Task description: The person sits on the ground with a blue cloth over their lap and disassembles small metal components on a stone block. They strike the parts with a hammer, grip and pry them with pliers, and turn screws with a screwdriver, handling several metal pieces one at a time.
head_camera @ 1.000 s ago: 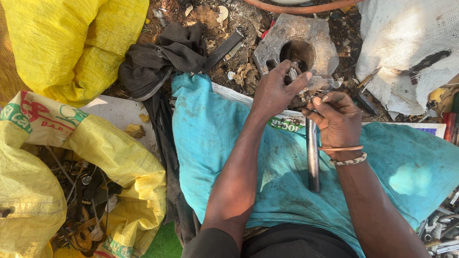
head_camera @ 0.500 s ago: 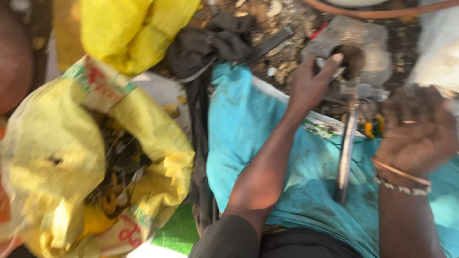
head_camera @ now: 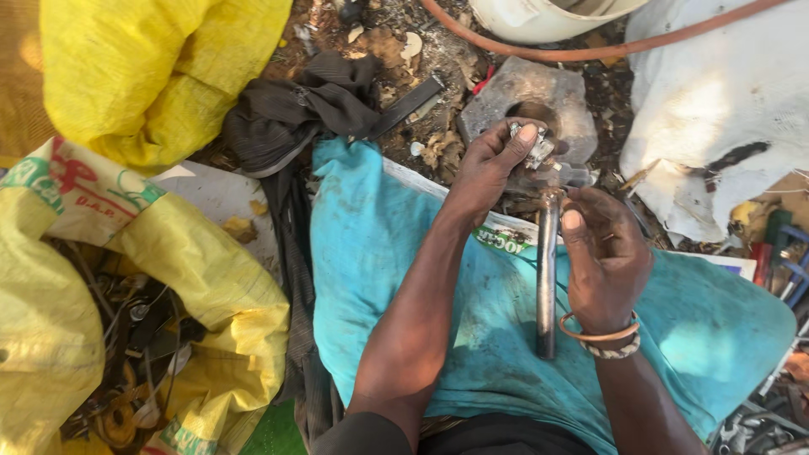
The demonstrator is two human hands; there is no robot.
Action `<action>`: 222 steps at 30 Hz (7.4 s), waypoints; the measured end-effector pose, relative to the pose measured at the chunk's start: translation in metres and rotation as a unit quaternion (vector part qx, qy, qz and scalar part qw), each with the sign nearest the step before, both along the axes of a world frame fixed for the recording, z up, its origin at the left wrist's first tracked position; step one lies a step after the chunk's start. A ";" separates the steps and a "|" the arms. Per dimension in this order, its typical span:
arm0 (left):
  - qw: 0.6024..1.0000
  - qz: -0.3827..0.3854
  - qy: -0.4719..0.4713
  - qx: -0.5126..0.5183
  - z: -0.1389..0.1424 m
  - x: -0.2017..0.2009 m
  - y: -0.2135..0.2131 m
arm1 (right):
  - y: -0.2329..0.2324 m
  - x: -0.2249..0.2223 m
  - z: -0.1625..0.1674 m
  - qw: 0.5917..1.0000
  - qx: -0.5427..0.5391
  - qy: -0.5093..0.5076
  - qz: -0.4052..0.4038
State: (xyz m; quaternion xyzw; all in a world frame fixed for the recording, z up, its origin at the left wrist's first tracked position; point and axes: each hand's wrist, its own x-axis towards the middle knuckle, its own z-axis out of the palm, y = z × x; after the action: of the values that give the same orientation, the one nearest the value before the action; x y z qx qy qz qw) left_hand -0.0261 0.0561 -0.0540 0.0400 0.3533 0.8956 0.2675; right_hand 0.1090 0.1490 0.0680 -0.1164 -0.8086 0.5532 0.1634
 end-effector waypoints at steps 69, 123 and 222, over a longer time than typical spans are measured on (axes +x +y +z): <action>0.995 -0.031 0.044 -0.086 0.015 0.022 0.002 | 0.061 0.030 -0.043 0.941 -0.256 -0.219 -0.034; 0.845 -0.110 0.392 -0.347 0.051 0.031 -0.006 | 0.082 0.045 -0.043 0.939 0.305 -0.153 0.042; 0.913 -0.087 0.363 -0.163 0.065 0.059 0.011 | 0.142 0.044 -0.021 0.920 0.344 -0.136 0.130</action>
State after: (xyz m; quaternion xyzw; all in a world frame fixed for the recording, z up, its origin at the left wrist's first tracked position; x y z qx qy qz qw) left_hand 0.0326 0.0675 0.0113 0.3484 0.5623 0.7226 0.2006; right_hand 0.1525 0.2905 0.0469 -0.0207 -0.9715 0.2362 0.0083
